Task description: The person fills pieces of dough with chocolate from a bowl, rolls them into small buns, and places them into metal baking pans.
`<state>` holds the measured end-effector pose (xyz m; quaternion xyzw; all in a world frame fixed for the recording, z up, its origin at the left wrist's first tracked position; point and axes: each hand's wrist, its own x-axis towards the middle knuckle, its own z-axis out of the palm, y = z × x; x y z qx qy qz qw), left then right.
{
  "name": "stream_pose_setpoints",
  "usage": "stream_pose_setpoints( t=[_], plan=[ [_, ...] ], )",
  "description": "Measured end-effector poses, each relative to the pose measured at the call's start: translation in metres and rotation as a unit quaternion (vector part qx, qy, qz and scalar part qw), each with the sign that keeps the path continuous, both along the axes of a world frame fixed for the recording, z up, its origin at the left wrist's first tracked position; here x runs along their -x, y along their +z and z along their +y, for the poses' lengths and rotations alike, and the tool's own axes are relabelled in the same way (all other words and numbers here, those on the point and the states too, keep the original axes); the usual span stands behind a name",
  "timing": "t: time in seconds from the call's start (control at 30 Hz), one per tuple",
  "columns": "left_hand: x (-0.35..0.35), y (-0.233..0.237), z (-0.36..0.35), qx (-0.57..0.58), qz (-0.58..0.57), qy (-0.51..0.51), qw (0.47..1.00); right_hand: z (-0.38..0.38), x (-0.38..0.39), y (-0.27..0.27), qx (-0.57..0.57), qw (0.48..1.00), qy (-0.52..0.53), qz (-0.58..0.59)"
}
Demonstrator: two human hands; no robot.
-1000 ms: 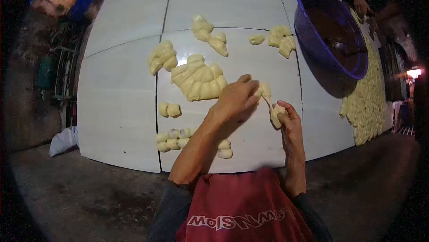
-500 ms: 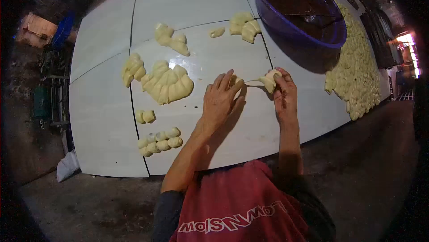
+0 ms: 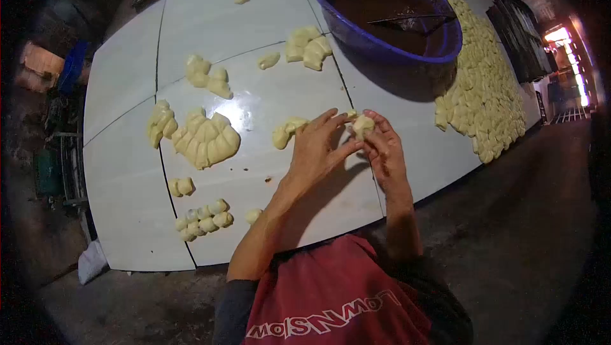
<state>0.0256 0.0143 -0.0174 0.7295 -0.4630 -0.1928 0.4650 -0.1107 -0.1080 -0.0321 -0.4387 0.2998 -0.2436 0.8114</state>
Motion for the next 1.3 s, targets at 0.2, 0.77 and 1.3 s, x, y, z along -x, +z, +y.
stream_pose_setpoints(
  t=[0.2,0.77,1.3],
  plan=[
    [0.001,0.008,-0.002,-0.066,0.207,0.007,0.976,-0.003,0.009,0.004,0.111,0.979,0.099,0.141],
    [0.061,-0.021,-0.060,0.350,0.286,0.037,0.891,-0.002,-0.013,0.076,-0.059,0.983,0.118,-0.126],
    [0.006,0.003,0.029,0.012,0.401,0.105,0.910,-0.261,-0.141,0.047,0.607,0.598,0.371,0.368]
  ],
)
